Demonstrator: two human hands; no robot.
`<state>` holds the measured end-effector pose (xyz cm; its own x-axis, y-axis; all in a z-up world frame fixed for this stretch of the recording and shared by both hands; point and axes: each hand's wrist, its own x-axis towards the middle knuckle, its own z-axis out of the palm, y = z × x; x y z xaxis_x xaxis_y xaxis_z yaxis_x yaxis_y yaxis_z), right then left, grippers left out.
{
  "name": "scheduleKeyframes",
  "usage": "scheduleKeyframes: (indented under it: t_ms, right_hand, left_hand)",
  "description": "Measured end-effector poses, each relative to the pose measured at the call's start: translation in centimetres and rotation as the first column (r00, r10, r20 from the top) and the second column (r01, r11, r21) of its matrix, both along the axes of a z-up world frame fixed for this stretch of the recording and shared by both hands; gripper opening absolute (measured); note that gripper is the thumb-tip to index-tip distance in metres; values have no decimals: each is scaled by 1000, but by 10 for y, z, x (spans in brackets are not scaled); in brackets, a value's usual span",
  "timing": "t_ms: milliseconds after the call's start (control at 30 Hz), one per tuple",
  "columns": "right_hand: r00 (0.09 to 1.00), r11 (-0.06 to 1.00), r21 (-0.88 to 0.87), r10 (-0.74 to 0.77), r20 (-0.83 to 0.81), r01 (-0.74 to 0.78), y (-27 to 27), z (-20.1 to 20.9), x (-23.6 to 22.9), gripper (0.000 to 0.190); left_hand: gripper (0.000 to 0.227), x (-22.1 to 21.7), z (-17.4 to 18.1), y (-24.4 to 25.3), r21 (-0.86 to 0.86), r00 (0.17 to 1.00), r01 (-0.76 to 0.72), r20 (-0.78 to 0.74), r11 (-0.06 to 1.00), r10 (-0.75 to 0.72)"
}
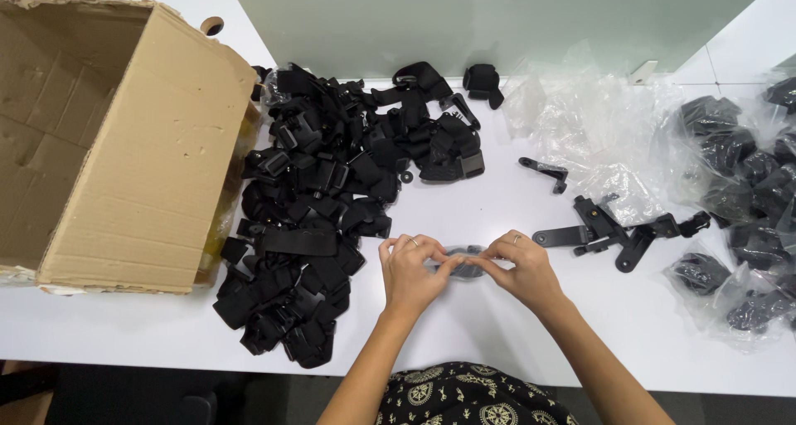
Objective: The person repeatedly picks up black plastic camera mounts from a pile on a white table, places them into clear plastic bags, and puts the sealed bags into a cardboard box. The process is repeated for multiple units throughout the clip.
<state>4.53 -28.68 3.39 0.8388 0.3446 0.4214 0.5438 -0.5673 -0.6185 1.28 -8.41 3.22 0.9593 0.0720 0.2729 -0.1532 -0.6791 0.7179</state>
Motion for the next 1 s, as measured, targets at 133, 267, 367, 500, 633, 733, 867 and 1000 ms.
scheduleKeyframes:
  t_ms: [133, 267, 367, 500, 633, 733, 867, 1000]
  right_hand:
    - [1000, 999, -40, 1, 8, -1, -20, -4, 3, 30]
    - [990, 991, -136, 33, 140, -14, -35, 3, 13, 40]
    - [967, 969, -243, 94, 235, -35, -37, 15, 22, 38]
    - [924, 928, -370, 176, 338, -41, -20, 35, 24, 40]
    - [874, 940, -315, 259, 412, -130, 16, 64, 30, 42]
    - [896, 960, -215, 251, 367, -181, 57, 85, 37, 38]
    - [967, 969, 63, 229, 113, -237, 124, 111, 38, 27]
    - [951, 923, 242, 310, -5, -300, 191, 130, 39, 19]
  left_hand:
    - [36, 2, 6, -5, -11, 999, -8, 37, 1000, 9]
    - [38, 0, 12, -10, 24, 997, 26, 78, 999, -28]
    - [41, 0, 14, -10, 52, 985, 22, 171, 998, -30]
    - [39, -4, 21, 4, 37, 990, -8, 142, 999, 3]
    - [40, -3, 36, 42, -77, 970, -31, 237, 997, 48]
    - [33, -8, 52, 78, -270, 984, -91, 125, 959, 128]
    - [82, -18, 76, 134, -459, 995, -14, 77, 888, 55]
    - [133, -32, 97, 173, -355, 983, 41, 180, 934, 26]
